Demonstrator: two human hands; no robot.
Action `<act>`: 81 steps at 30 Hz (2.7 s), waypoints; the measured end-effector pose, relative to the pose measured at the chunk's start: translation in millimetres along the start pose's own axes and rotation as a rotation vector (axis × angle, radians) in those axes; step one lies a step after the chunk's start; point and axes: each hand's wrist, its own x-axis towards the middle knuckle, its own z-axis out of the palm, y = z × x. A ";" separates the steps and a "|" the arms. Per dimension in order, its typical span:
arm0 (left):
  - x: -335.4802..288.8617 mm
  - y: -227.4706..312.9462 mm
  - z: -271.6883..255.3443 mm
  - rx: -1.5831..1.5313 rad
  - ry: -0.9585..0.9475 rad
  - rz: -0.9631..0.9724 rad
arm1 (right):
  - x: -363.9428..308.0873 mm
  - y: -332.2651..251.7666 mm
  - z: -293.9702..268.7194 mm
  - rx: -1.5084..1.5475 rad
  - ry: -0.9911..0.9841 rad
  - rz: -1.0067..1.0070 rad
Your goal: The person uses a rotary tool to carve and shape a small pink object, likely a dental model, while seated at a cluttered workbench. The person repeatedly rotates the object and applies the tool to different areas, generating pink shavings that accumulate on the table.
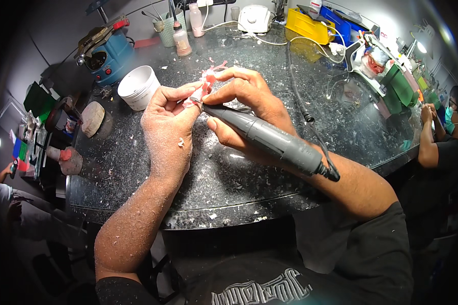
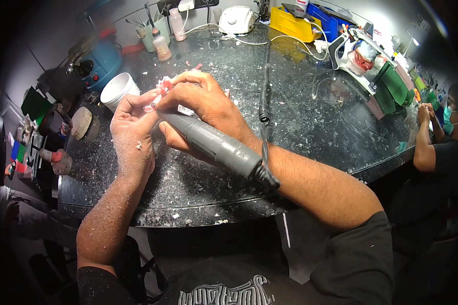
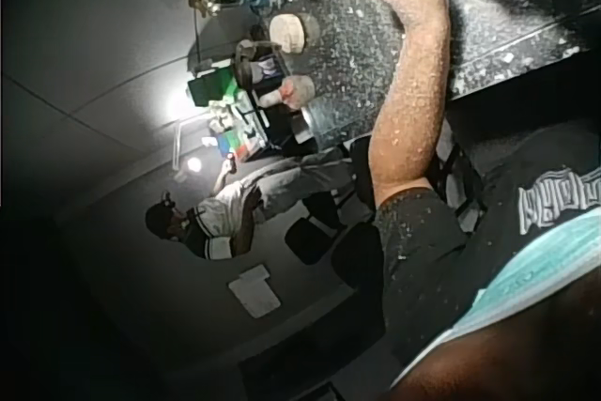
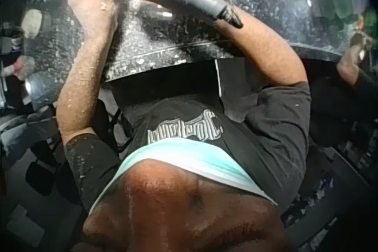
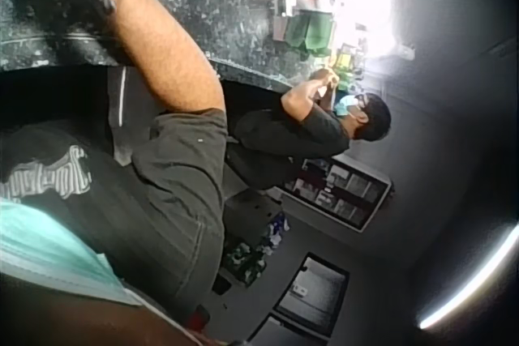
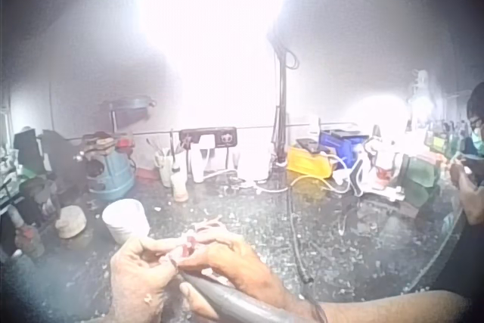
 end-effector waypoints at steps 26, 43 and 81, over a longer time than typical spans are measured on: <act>0.7 -1.1 -0.7 -0.003 -0.010 -0.010 | 0.6 -0.8 0.3 0.027 0.002 0.001; 11.6 -9.7 -9.6 0.147 -0.017 0.096 | 7.4 -4.4 -2.1 0.250 0.144 0.163; 12.7 -17.9 -9.8 -0.067 -0.296 0.064 | 9.3 9.8 -5.0 0.499 0.041 0.562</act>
